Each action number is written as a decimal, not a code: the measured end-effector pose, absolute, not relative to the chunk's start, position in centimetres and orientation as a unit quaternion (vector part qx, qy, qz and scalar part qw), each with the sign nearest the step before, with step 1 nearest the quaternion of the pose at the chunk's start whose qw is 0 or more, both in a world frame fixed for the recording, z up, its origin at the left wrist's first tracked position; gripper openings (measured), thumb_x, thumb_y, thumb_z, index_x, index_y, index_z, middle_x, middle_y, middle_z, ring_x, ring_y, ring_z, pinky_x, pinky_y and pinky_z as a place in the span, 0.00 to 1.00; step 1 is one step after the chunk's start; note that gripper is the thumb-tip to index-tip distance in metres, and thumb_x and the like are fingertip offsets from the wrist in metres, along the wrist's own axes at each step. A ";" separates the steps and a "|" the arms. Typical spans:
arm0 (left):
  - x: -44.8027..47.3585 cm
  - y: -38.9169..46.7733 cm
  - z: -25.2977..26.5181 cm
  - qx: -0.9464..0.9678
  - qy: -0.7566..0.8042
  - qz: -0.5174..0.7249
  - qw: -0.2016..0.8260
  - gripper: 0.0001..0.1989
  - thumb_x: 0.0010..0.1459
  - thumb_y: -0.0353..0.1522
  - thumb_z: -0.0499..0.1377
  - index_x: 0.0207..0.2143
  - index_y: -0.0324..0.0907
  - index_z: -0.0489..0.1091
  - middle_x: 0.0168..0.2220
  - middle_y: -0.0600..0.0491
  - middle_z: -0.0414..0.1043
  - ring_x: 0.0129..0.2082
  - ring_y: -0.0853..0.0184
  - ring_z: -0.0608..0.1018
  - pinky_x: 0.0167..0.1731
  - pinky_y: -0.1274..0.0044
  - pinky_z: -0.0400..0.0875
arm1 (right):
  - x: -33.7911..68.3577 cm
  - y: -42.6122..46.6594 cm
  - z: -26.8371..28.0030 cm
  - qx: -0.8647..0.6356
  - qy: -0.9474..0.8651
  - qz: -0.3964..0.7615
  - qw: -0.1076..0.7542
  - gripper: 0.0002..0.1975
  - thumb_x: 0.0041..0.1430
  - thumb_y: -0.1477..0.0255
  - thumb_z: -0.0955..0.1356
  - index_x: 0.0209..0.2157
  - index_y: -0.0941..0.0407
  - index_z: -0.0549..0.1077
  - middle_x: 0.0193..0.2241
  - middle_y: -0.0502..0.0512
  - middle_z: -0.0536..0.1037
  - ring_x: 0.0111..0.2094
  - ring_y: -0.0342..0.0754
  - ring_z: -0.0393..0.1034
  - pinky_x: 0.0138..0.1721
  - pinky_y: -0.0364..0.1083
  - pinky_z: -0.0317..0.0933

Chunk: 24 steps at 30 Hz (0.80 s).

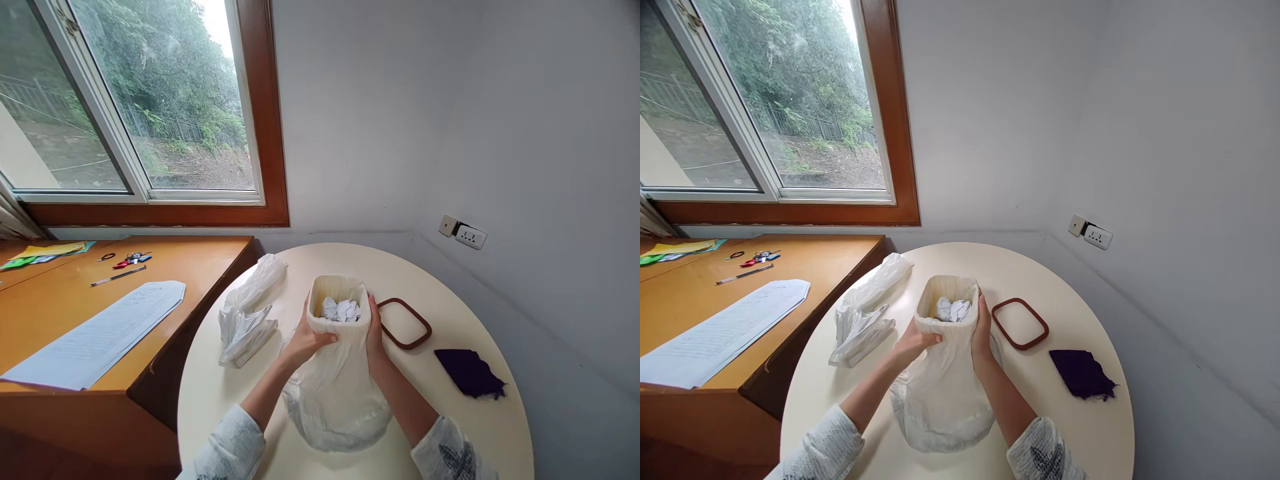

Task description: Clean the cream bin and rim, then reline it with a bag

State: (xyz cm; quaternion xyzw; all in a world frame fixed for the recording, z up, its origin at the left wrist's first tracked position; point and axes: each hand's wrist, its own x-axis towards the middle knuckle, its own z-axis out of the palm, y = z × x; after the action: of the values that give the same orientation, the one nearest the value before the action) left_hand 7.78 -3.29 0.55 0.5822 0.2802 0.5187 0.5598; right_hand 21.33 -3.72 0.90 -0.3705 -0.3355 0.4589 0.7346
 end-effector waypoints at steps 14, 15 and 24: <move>8.8 -4.4 -0.8 0.579 0.315 0.563 0.499 0.52 0.38 0.38 0.69 0.60 0.46 0.42 0.56 0.44 0.59 0.55 0.55 0.64 0.53 0.66 0.60 | 21.1 -4.2 0.6 -0.457 -0.232 0.437 0.739 0.20 0.53 0.58 0.62 0.41 0.55 0.73 0.41 0.51 0.76 0.42 0.50 0.71 0.37 0.45 0.66; 8.7 -4.5 -0.9 0.581 0.325 0.560 0.493 0.51 0.38 0.37 0.69 0.60 0.46 0.42 0.56 0.43 0.58 0.55 0.55 0.64 0.53 0.66 0.59 | 21.1 -4.3 0.6 -0.459 -0.239 0.431 0.739 0.21 0.53 0.58 0.61 0.42 0.55 0.73 0.42 0.51 0.76 0.42 0.50 0.71 0.37 0.45 0.66; 8.8 -4.7 -0.7 0.590 0.330 0.556 0.483 0.53 0.38 0.43 0.68 0.61 0.46 0.40 0.58 0.41 0.55 0.56 0.55 0.63 0.54 0.65 0.58 | 21.7 -3.9 -0.4 -0.494 -0.245 0.417 0.722 0.23 0.54 0.57 0.62 0.47 0.54 0.71 0.49 0.52 0.72 0.48 0.51 0.68 0.40 0.45 0.66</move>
State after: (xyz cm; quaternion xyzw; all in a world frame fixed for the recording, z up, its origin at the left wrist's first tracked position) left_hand 8.79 -4.68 -0.65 0.5897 0.3304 0.5565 0.4832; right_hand 21.73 -3.85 -0.44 -0.4940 -0.2446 0.4174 0.7224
